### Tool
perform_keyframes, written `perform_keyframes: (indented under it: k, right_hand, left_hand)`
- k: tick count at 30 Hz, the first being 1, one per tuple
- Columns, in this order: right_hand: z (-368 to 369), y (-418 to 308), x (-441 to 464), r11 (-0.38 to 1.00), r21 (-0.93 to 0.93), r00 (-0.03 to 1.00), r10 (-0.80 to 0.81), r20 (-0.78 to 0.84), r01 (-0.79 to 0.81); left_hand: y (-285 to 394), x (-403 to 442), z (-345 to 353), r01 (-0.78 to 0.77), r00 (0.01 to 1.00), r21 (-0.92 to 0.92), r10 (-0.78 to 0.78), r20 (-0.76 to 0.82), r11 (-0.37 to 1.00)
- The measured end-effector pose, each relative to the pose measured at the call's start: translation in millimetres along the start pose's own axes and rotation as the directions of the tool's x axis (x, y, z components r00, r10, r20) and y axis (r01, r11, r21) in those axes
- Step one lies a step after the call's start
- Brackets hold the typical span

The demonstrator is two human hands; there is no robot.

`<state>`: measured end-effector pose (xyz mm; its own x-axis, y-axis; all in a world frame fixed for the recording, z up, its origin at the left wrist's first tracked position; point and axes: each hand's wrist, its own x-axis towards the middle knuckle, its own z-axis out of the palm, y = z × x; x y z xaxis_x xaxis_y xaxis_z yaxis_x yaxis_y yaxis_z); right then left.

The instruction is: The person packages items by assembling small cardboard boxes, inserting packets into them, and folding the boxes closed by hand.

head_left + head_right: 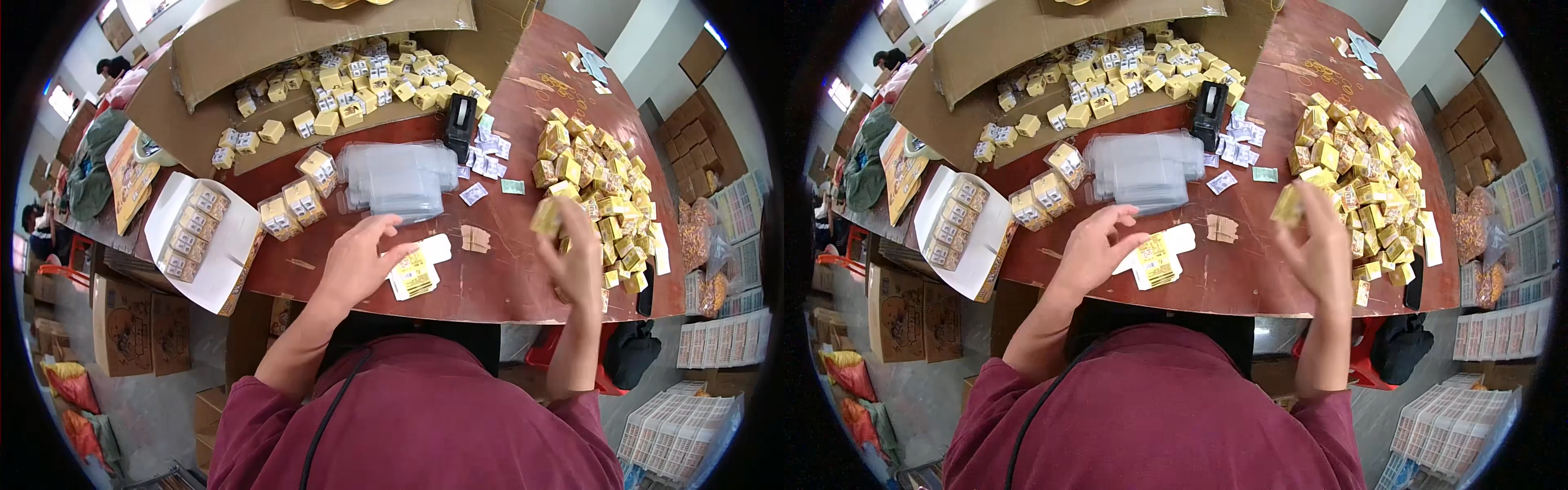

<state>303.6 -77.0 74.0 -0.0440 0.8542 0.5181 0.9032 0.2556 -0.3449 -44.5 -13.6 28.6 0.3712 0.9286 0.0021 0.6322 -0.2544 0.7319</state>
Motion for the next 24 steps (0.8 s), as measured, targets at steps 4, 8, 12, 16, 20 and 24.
perform_keyframes:
  k: [4,8,12,16,20,24]
  right_hand:
    - [-46,42,22,0.929,-0.309,0.924,0.076,-0.374,-0.202]
    - [-28,34,2,0.978,-0.155,0.939,0.079,-0.335,-0.138]
    - [23,-14,-26,0.993,0.088,0.972,0.094,-0.215,-0.077]
    - [61,-44,-41,0.937,0.347,0.986,0.088,-0.139,-0.035]
    - [71,-72,-45,0.874,0.483,0.994,0.092,-0.052,-0.056]
    - [76,-79,-43,0.877,0.459,0.982,-0.07,-0.174,0.143]
  left_hand:
    - [11,-10,34,-0.147,0.984,0.351,0.101,0.147,0.925]
    - [0,-10,55,-0.103,0.984,0.398,0.033,0.177,0.911]
    - [-12,-8,53,-0.063,0.993,0.226,0.039,0.109,0.972]
    - [-19,-6,37,-0.08,0.996,0.017,0.08,0.038,0.997]
    - [-6,-10,23,-0.173,0.983,-0.191,0.159,-0.088,0.966]
    - [7,-20,22,-0.194,0.98,-0.406,0.153,-0.131,0.893]
